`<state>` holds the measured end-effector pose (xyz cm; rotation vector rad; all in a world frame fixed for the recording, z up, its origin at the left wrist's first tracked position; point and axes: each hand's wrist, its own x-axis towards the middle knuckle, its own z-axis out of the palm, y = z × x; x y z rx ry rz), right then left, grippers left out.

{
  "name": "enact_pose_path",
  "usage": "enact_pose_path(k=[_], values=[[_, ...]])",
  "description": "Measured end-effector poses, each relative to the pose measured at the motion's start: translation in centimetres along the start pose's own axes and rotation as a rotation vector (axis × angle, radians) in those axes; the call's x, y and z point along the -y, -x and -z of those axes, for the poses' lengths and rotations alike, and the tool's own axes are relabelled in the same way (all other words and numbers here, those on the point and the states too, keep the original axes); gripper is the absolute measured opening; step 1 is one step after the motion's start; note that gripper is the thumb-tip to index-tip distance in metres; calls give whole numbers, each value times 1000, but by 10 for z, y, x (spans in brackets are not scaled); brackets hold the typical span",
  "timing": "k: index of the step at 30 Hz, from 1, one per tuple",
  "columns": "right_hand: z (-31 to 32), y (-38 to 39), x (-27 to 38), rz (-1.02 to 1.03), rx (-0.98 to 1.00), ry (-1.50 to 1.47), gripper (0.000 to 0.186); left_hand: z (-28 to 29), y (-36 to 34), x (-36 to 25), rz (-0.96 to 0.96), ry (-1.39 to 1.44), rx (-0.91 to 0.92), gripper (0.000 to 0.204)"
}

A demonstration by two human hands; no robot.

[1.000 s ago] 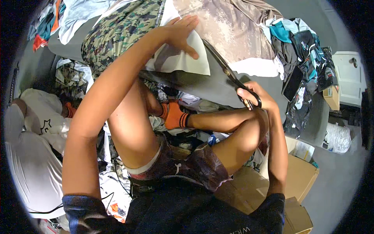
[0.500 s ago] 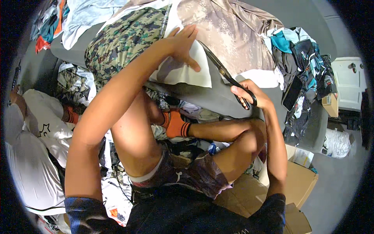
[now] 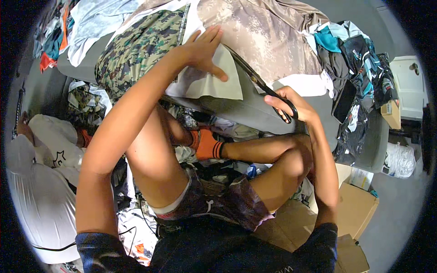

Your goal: Cutting a large piece of light-colored fabric with a pair of scissors.

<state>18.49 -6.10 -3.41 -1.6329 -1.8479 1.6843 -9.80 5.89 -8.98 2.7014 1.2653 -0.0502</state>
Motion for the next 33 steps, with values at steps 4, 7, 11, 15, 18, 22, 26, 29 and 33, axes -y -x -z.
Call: enact_pose_path(k=[4,7,11,15,18,22,26,29,33], values=[[-4,1,0,-12,-27,-4,54,-2,-1,1,-6,-5,-13,139],[-6,3,0,-19,-49,-22,54,-3,-1,1,-16,-8,-16,138],[-7,3,4,17,-47,-24,44,1,0,2,-17,8,-44,138],[-5,5,7,5,-35,-18,50,3,-1,-3,0,3,-9,138],[-4,5,6,9,-31,-19,52,6,0,-4,6,7,8,138],[-2,3,3,23,-26,-25,51,8,0,-3,12,36,23,139],[0,4,2,47,-4,-9,52,8,1,-4,8,72,18,139],[1,4,2,35,1,-10,52,9,1,-4,11,68,29,138],[1,4,3,23,3,8,53,10,1,-4,16,66,39,137]])
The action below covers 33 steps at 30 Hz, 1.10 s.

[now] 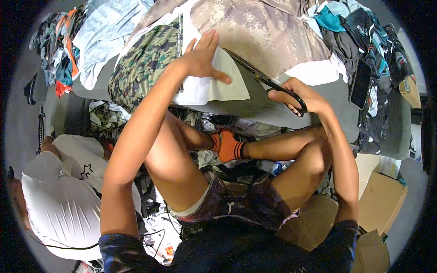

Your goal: Cutting a large piece of light-colored fabric with a pair of scissors.

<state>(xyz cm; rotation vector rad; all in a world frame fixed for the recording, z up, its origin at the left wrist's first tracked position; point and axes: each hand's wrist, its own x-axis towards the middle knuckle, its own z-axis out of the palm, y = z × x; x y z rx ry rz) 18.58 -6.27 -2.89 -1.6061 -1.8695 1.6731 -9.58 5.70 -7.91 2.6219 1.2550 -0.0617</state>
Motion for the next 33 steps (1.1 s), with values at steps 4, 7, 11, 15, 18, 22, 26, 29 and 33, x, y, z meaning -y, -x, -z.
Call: enact_pose_path(k=[4,7,11,15,18,22,26,29,33], values=[[0,1,2,7,-11,39,53,0,1,0,5,-6,11,136],[2,0,-1,14,1,43,53,0,1,0,-1,8,4,136],[3,0,-1,43,6,46,49,0,1,-1,0,7,3,135],[7,7,-5,81,-7,59,45,0,-2,-3,-2,5,8,135],[13,25,-10,131,-29,102,42,2,-1,-1,7,11,9,134],[3,62,-26,75,-291,-16,34,7,4,-4,4,7,17,133],[7,46,-58,23,-898,380,23,5,11,-3,11,-13,-32,133],[18,19,-78,-74,-1364,834,15,9,24,-9,24,33,-47,123],[57,3,-126,383,-1503,731,8,24,45,-36,-17,160,-124,101]])
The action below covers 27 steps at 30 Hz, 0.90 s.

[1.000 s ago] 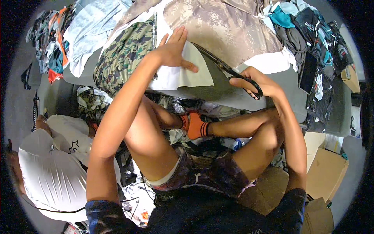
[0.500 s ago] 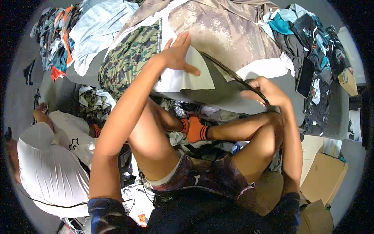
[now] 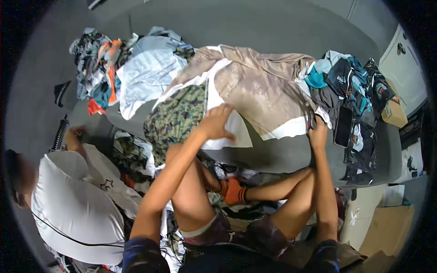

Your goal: Cutting a large piece of light-colored fabric with a pair of scissors.

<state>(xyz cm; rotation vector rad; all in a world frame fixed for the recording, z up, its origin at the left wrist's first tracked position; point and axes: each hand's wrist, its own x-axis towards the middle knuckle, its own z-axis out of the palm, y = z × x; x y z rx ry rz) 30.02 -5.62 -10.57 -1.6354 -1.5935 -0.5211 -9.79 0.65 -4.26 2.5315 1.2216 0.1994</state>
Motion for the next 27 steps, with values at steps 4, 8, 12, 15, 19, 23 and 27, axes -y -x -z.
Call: enact_pose_path(k=[4,8,12,15,19,23,27], values=[[-7,-15,1,-61,191,-67,15,-6,30,-1,-9,-91,-121,61],[-13,-12,-8,-124,213,-37,26,6,-10,24,-67,-206,-180,23],[-3,10,-6,-235,109,-71,7,24,-6,9,-235,-369,-296,21],[20,16,13,-341,102,-65,9,39,14,-1,-314,-449,-366,20],[46,33,16,-442,143,-107,7,59,23,-28,-373,-481,-436,18],[56,44,22,-537,197,-90,7,52,23,-30,-381,-451,-330,17],[64,39,30,-562,166,-62,15,11,13,-6,-339,-334,-71,15]])
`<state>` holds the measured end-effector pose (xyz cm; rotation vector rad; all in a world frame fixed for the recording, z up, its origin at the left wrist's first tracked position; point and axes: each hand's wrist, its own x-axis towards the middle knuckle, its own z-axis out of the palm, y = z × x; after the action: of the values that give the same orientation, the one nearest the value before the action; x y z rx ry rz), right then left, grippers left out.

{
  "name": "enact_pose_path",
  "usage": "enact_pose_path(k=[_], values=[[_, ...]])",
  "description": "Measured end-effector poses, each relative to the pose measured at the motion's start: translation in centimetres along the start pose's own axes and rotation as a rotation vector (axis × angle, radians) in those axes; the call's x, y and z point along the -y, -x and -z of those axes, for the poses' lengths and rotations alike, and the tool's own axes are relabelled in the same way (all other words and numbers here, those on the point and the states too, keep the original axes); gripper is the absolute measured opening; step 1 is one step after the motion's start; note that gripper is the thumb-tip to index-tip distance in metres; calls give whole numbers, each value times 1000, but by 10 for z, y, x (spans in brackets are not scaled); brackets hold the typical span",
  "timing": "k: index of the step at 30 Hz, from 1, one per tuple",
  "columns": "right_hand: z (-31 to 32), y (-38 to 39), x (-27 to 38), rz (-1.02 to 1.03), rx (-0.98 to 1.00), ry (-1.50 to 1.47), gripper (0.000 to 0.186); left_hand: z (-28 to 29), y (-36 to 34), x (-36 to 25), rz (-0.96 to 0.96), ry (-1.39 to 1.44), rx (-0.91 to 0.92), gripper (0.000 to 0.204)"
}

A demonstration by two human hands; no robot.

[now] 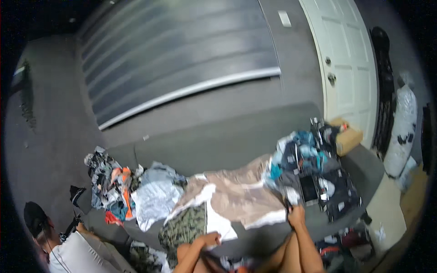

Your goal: Cutting a large piece of light-colored fabric with a pair of scissors.

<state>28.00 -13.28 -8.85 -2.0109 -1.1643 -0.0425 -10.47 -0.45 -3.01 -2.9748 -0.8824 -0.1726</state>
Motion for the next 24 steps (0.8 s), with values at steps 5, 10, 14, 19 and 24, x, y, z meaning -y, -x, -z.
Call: enact_pose_path(k=[5,10,14,19,24], values=[[7,-7,-22,8,-33,77,17,-39,12,28,96,363,406,14],[39,16,-35,-50,-168,89,16,-46,20,-3,101,418,637,16],[65,15,31,35,-104,-24,15,-47,58,28,251,687,613,16],[79,6,96,198,258,-284,25,-5,57,32,325,656,135,44],[25,47,110,34,1020,-657,35,-9,31,73,473,405,404,110]])
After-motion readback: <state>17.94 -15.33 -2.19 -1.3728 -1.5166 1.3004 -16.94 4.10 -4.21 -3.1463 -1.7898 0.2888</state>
